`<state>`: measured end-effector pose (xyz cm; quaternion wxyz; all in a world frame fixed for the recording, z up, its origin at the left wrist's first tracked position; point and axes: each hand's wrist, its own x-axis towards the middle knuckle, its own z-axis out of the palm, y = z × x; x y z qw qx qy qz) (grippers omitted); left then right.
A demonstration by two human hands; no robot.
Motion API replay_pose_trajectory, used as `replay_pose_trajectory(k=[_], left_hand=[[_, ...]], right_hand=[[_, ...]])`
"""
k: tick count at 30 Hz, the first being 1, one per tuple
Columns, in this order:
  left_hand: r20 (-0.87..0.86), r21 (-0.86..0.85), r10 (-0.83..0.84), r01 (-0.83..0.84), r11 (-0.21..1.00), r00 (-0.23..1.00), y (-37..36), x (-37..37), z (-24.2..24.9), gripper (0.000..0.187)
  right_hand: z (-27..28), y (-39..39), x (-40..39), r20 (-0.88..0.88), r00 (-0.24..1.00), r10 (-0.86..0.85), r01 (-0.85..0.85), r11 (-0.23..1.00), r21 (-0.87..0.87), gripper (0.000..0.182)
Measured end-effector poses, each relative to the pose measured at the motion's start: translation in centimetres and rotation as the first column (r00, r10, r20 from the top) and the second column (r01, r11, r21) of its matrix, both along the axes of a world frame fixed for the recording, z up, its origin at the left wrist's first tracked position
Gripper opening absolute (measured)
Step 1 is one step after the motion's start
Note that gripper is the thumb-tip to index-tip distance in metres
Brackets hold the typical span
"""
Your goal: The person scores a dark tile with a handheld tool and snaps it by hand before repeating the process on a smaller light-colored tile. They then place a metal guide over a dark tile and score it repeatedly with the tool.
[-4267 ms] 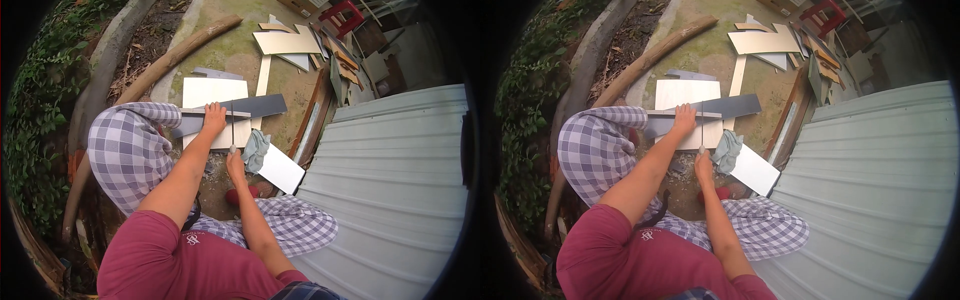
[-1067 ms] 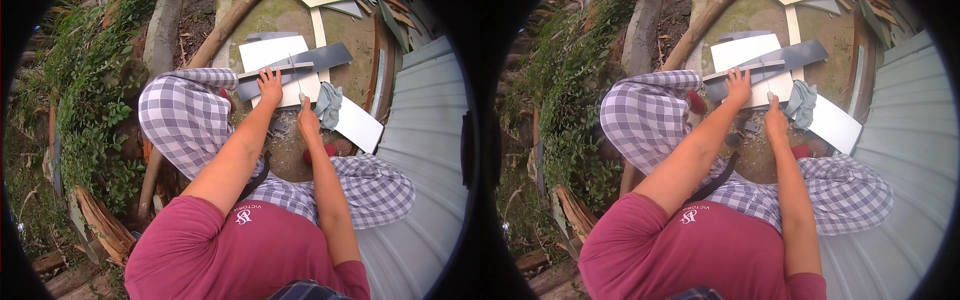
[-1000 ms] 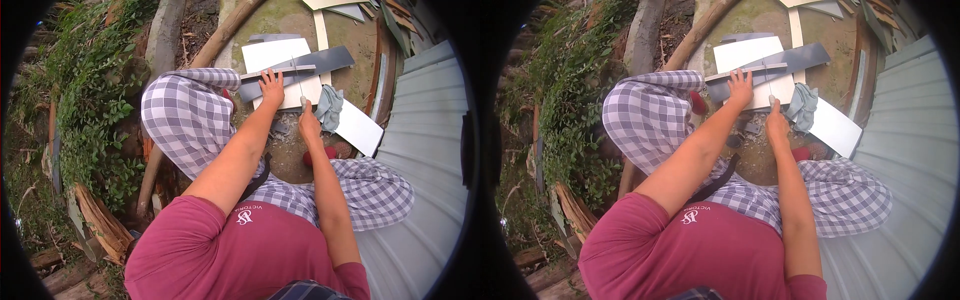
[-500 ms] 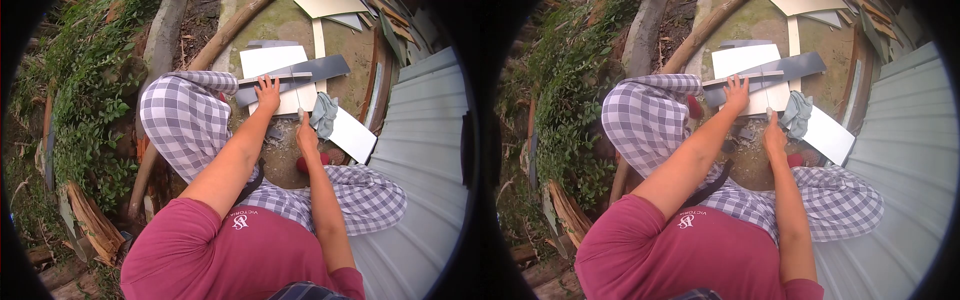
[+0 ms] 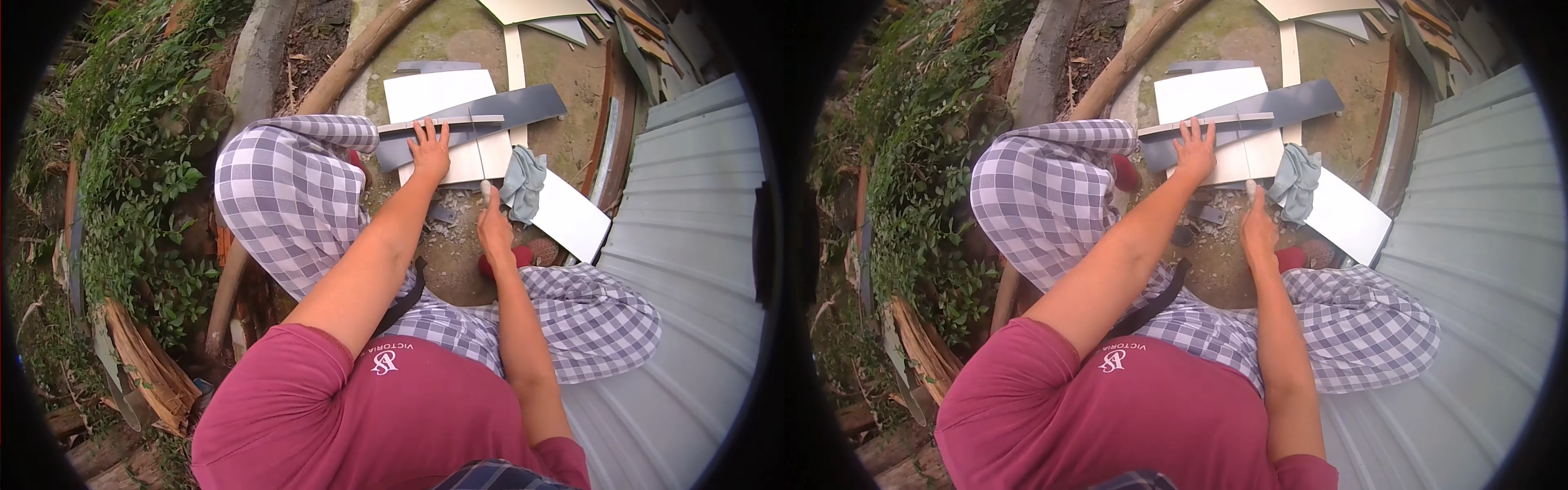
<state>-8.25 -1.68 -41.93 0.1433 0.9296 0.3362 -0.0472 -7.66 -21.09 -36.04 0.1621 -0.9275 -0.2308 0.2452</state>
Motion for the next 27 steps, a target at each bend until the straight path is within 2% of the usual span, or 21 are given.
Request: replay_pose_trajectory(k=[8, 13, 17, 21, 24, 27], left_hand=[[0.029, -0.053, 0.042, -0.041, 0.998, 0.999, 0.3, 0.1, 0.2, 0.062], [0.063, -0.007, 0.028, -0.028, 1.0, 0.998, 0.4, 0.3, -0.4, 0.066], [0.08, -0.004, 0.009, -0.008, 1.0, 0.997, 0.0, 0.1, -0.4, 0.067], [0.058, 0.04, -0.007, 0.005, 0.999, 0.998, 0.4, -0.1, -2.0, 0.067], [0.067, 0.078, -0.016, 0.011, 0.997, 0.998, 0.2, 0.2, -2.1, 0.067], [0.075, 0.034, 0.001, -0.004, 0.999, 0.997, -0.3, -0.2, -1.4, 0.066]], right_hand=[[0.0, 1.8, 2.3, 0.048, 0.998, 0.039, -0.04, 0.999, 0.011, 0.052], [0.7, 0.3, 0.4, 0.021, 0.999, 0.027, -0.026, 0.999, -0.03, 0.05], [0.1, 2.0, 1.4, 0.017, 1.0, 0.025, -0.025, 1.0, -0.007, 0.051], [1.4, 0.5, -0.7, -0.057, 0.998, 0.009, -0.011, 0.999, -0.042, 0.049], [1.4, 0.5, -1.1, -0.052, 0.998, 0.025, -0.027, 0.999, -0.037, 0.051], [0.1, 1.7, 1.0, -0.027, 0.999, -0.017, 0.017, 1.0, 0.024, 0.052]])
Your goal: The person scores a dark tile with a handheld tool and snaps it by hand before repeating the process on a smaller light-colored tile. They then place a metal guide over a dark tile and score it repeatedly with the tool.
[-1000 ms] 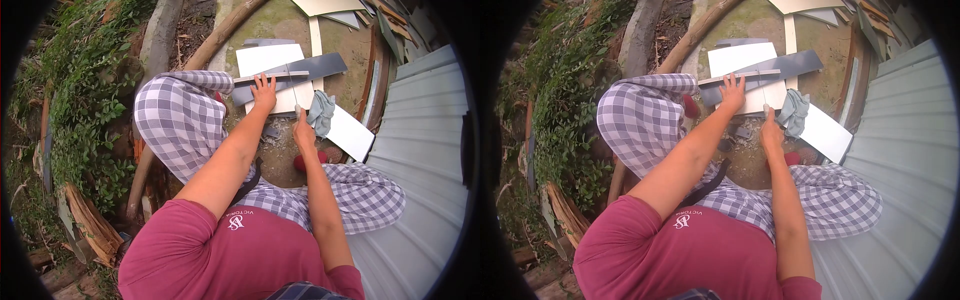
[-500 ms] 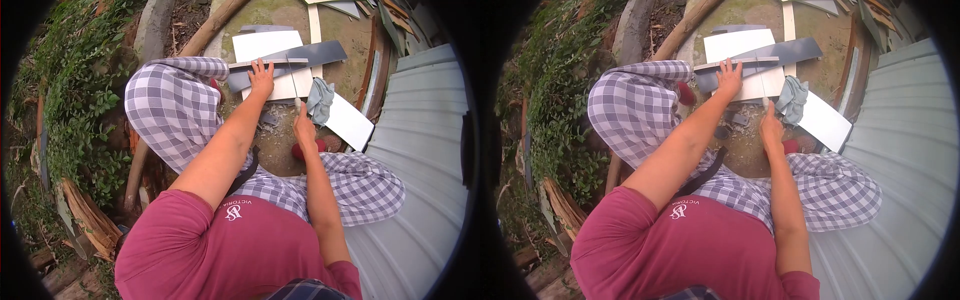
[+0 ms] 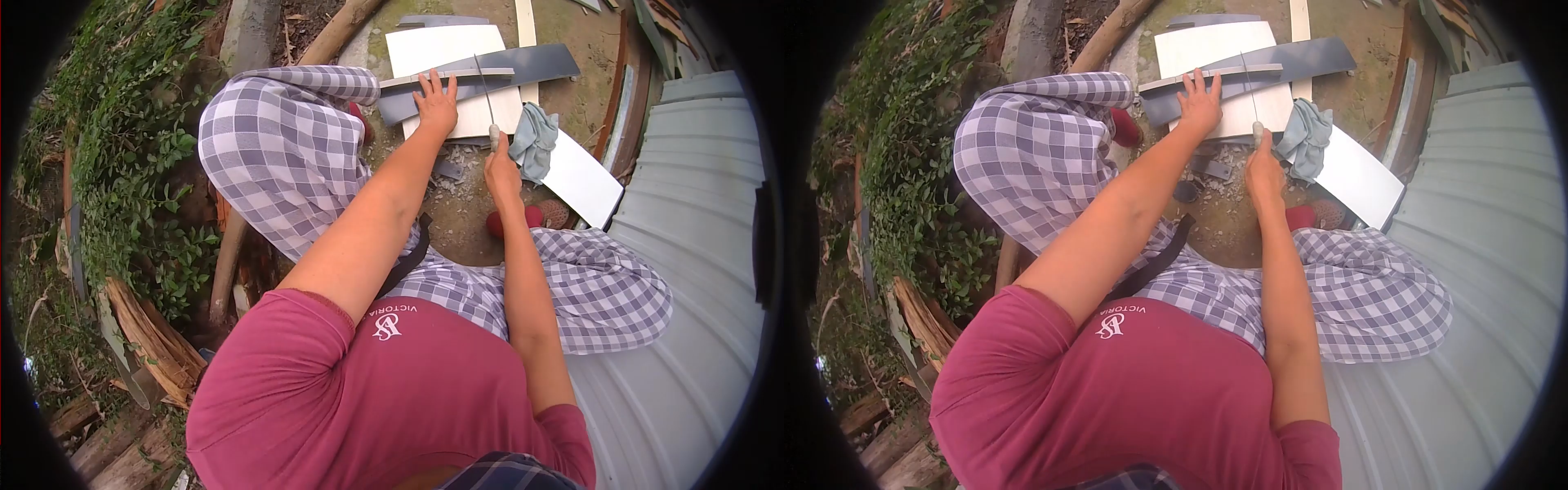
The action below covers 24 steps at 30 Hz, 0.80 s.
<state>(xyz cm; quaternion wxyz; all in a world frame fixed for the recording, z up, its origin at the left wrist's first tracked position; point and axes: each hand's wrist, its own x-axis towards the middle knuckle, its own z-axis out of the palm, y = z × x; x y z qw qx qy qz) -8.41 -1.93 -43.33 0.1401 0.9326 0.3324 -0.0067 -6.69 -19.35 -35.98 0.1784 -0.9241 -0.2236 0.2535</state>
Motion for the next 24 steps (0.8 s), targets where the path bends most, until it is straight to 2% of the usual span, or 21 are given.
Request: replay_pose_trajectory(k=[3, 7, 8, 10, 12, 13, 15, 16, 17, 19, 20, 21, 23, 24], left_hand=[[0.022, -0.024, 0.008, -0.007, 1.0, 1.0, 0.3, 0.2, 1.0, 0.066], [-0.071, -0.032, -0.012, 0.009, 0.999, 0.997, 0.0, 0.1, 1.1, 0.066], [-0.04, -0.029, -0.002, 0.001, 1.0, 0.999, -0.1, 0.2, 1.1, 0.063], [-0.01, -0.029, -0.004, 0.004, 1.0, 1.0, -0.5, 0.0, 0.2, 0.06], [-0.023, 0.1, -0.056, 0.058, 0.993, 0.998, -0.7, -0.4, -0.5, 0.051], [-0.015, 0.11, -0.065, 0.067, 0.992, 0.998, -0.4, -0.2, -0.4, 0.051], [0.03, 0.1, -0.014, 0.011, 0.995, 0.999, -0.4, 0.0, 0.0, 0.038], [0.101, 0.192, -0.014, -0.006, 0.981, 0.995, 0.2, 0.3, 0.4, 0.035], [0.107, 0.198, -0.025, 0.003, 0.98, 0.994, 1.1, 0.6, 0.9, 0.035], [0.14, 0.054, 0.065, -0.073, 0.996, 0.988, 2.6, 1.0, 3.0, 0.038], [0.176, 0.153, 0.073, -0.1, 0.983, 0.982, 2.7, 0.6, 3.5, 0.04], [0.18, 0.162, 0.057, -0.087, 0.983, 0.982, 3.1, 0.2, 2.7, 0.04], [0.113, 0.157, 0.04, -0.058, 0.986, 0.993, 4.0, 0.0, 0.6, 0.033], [0.137, 0.088, 0.085, -0.098, 0.991, 0.987, 4.0, 0.2, 0.5, 0.027]], right_hand=[[-0.6, 0.2, -0.4, 0.027, 0.999, 0.018, -0.017, 1.0, -0.011, 0.054], [1.1, -0.2, -3.3, -0.062, 0.997, 0.047, -0.048, 0.999, -0.015, 0.056], [1.2, 0.0, -2.6, -0.074, 0.997, 0.021, -0.025, 0.998, -0.05, 0.054], [-0.2, -0.1, -0.4, -0.032, 0.999, -0.022, 0.021, 1.0, -0.008, 0.054], [-0.7, -0.4, 0.9, 0.003, 0.998, -0.069, 0.069, 0.997, 0.037, 0.051], [-0.6, -0.3, 1.1, 0.011, 0.997, -0.079, 0.078, 0.996, 0.048, 0.051], [-0.7, -0.4, 0.7, -0.008, 0.998, -0.067, 0.067, 0.996, 0.059, 0.049], [-0.8, -0.4, 0.5, -0.027, 0.998, -0.06, 0.062, 0.995, 0.081, 0.047], [-0.9, -0.4, 0.5, -0.021, 0.997, -0.071, 0.072, 0.994, 0.087, 0.047], [-0.5, -0.5, 0.5, -0.061, 0.996, -0.063, 0.068, 0.995, 0.076, 0.047], [-0.3, -0.7, 0.8, -0.081, 0.994, -0.069, 0.074, 0.995, 0.063, 0.048], [0.0, -0.8, 0.8, -0.078, 0.994, -0.083, 0.088, 0.994, 0.072, 0.048], [0.5, -1.0, 1.0, -0.074, 0.995, -0.074, 0.08, 0.994, 0.075, 0.05], [1.6, -0.9, 0.9, -0.068, 0.996, -0.062, 0.067, 0.996, 0.066, 0.051]])
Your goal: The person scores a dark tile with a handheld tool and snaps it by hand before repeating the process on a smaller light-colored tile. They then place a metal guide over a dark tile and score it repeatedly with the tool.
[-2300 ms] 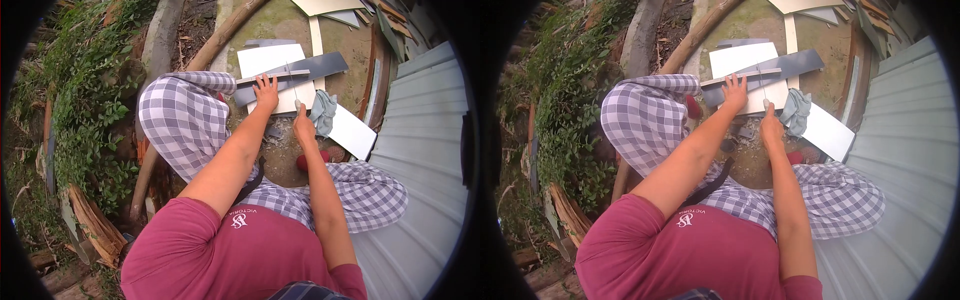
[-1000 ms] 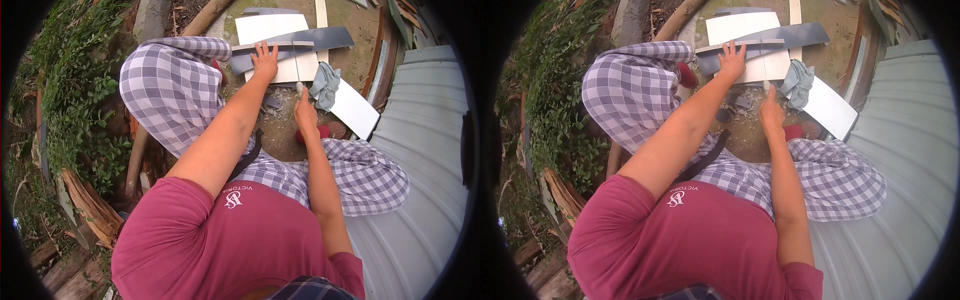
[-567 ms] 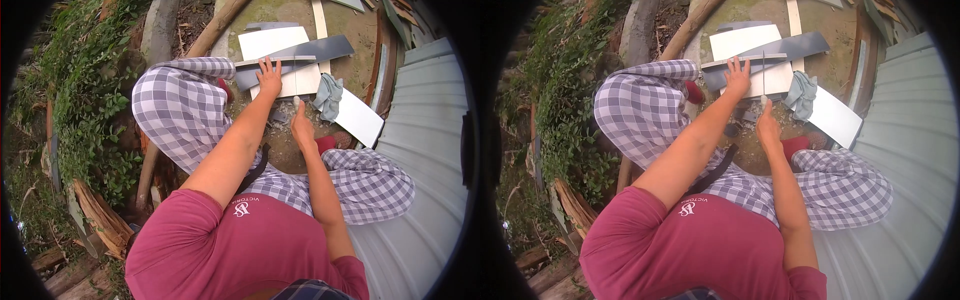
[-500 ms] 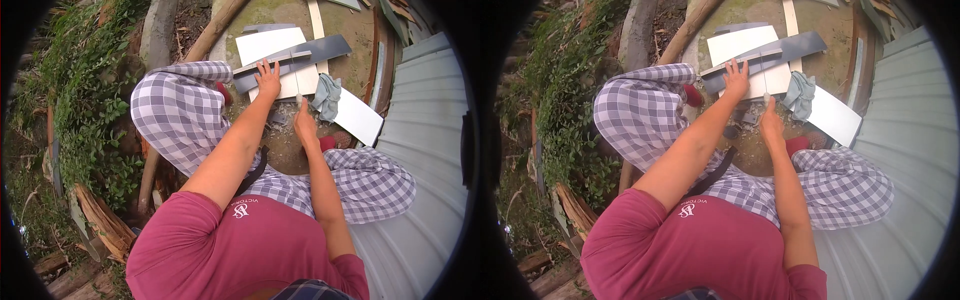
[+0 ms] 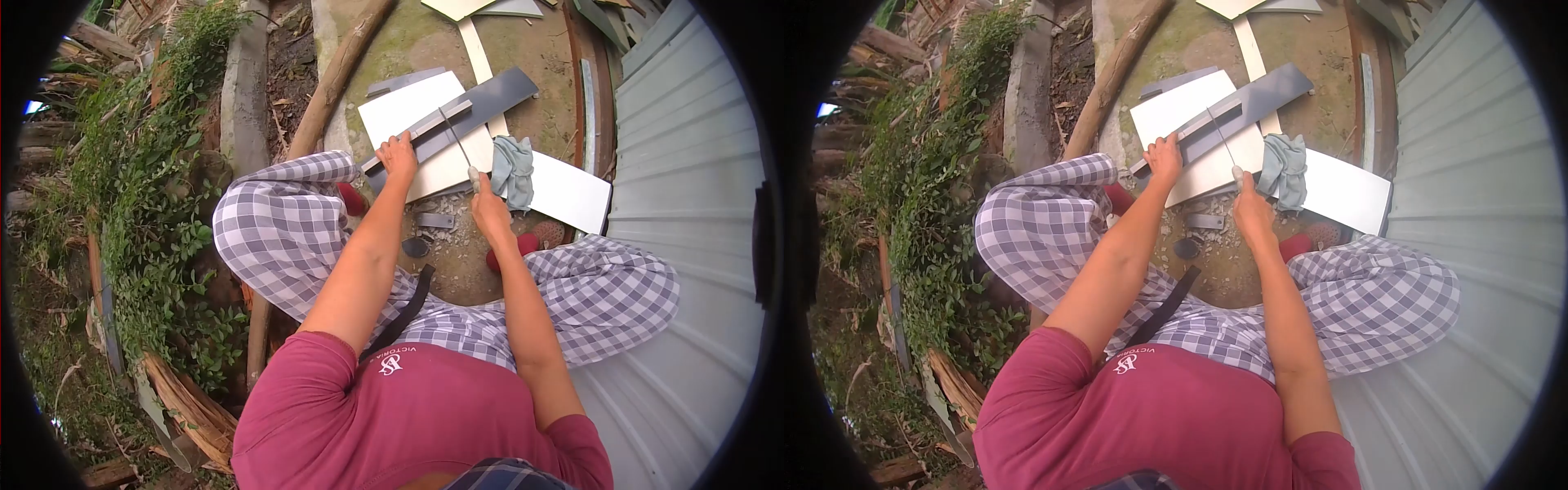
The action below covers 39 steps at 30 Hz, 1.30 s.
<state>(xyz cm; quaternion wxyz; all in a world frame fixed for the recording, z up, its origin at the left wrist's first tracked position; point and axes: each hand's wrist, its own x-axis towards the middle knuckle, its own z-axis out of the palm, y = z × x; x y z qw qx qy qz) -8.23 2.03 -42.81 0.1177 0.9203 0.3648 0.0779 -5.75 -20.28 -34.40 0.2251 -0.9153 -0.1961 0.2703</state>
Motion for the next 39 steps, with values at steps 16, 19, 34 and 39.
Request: replay_pose_trajectory(k=[16, 19, 34, 39], left_hand=[[-0.066, -0.033, -0.09, 0.088, 0.996, 0.994, -3.3, 3.2, 0.8, 0.022], [-0.062, 0.03, -0.067, 0.069, 0.997, 0.996, -3.8, 2.7, -0.6, 0.03], [-0.113, 0.007, -0.144, 0.146, 0.989, 0.983, -2.9, 2.7, 0.0, 0.027], [-0.085, 0.043, -0.146, 0.15, 0.988, 0.986, -3.0, 2.5, -0.1, 0.022]], right_hand=[[-1.2, -0.2, -2.6, 0.075, 0.996, 0.052, -0.05, 0.998, -0.025, 0.056], [-1.9, 0.1, -3.0, 0.03, 0.998, 0.054, -0.052, 0.998, -0.047, 0.057], [-0.8, 0.6, -3.4, -0.067, 0.996, 0.052, -0.057, 0.996, -0.066, 0.056], [-2.0, 1.8, -1.4, -0.042, 0.997, 0.065, -0.066, 0.997, -0.046, 0.059]])
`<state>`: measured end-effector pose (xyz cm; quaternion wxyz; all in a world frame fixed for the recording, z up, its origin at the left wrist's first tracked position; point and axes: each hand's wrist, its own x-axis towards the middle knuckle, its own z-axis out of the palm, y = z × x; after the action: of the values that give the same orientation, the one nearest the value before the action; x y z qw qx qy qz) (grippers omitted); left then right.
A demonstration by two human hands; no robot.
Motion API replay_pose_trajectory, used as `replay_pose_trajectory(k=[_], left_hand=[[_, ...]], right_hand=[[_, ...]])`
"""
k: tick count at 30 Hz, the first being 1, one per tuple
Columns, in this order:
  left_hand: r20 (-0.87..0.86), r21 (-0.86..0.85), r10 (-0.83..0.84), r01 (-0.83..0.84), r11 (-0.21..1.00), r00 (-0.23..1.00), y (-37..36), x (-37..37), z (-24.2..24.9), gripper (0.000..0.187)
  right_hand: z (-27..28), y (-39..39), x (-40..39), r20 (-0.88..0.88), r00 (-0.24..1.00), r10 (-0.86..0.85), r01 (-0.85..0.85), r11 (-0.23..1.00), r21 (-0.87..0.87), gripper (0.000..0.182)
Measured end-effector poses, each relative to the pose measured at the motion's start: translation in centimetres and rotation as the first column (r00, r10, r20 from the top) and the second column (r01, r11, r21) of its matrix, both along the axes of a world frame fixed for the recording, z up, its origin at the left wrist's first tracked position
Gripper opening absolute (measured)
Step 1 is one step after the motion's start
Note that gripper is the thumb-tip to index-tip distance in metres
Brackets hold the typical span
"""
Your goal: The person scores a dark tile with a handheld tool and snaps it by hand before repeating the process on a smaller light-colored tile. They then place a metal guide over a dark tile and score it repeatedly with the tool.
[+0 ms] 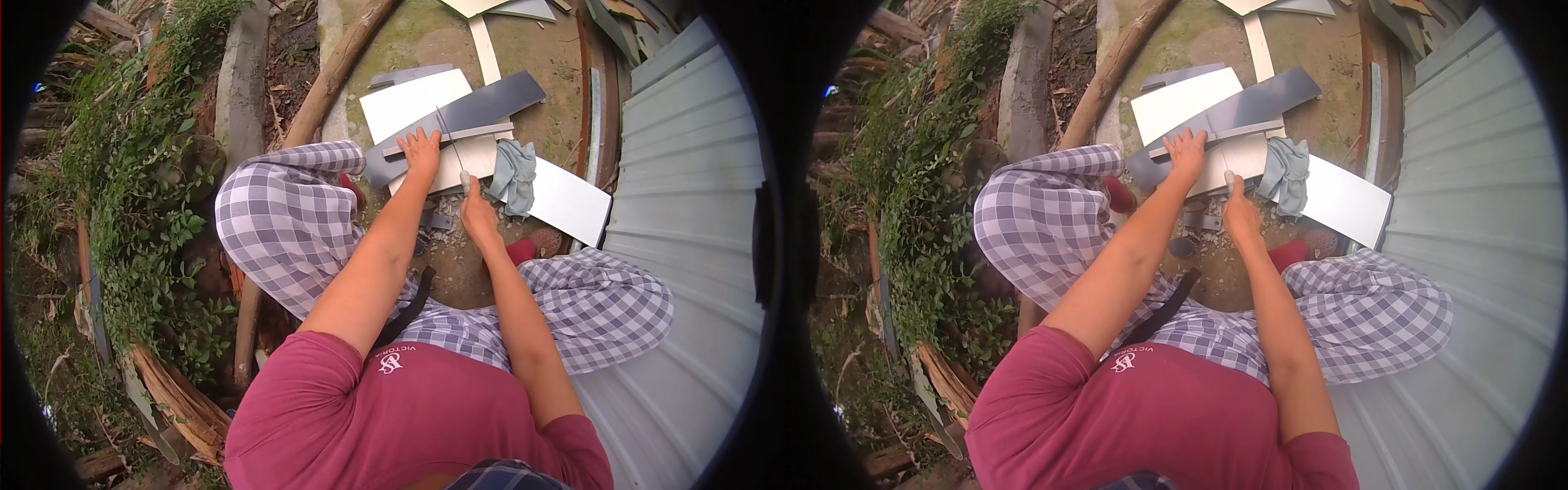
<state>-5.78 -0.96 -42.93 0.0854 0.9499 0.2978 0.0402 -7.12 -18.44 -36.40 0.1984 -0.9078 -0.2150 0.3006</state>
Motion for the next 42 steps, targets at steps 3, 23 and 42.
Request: replay_pose_trajectory(k=[3, 23, 42], left_hand=[[-0.031, -0.004, 0.004, -0.004, 1.0, 1.0, 0.1, 0.2, 0.0, 0.021], [0.031, -0.092, 0.069, -0.066, 0.994, 0.997, -0.2, 0.1, -0.4, 0.018], [0.072, -0.04, 0.022, -0.02, 0.999, 0.997, -0.8, -0.3, -0.2, 0.028]], right_hand=[[0.0, 0.3, -0.8, 0.019, 1.0, 0.01, -0.01, 1.0, 0.005, 0.059], [0.1, -0.8, -0.6, -0.053, 0.999, 0.0, 0.001, 0.999, 0.032, 0.057], [0.4, -0.7, -0.6, -0.139, 0.987, -0.084, 0.093, 0.994, 0.053, 0.05]])
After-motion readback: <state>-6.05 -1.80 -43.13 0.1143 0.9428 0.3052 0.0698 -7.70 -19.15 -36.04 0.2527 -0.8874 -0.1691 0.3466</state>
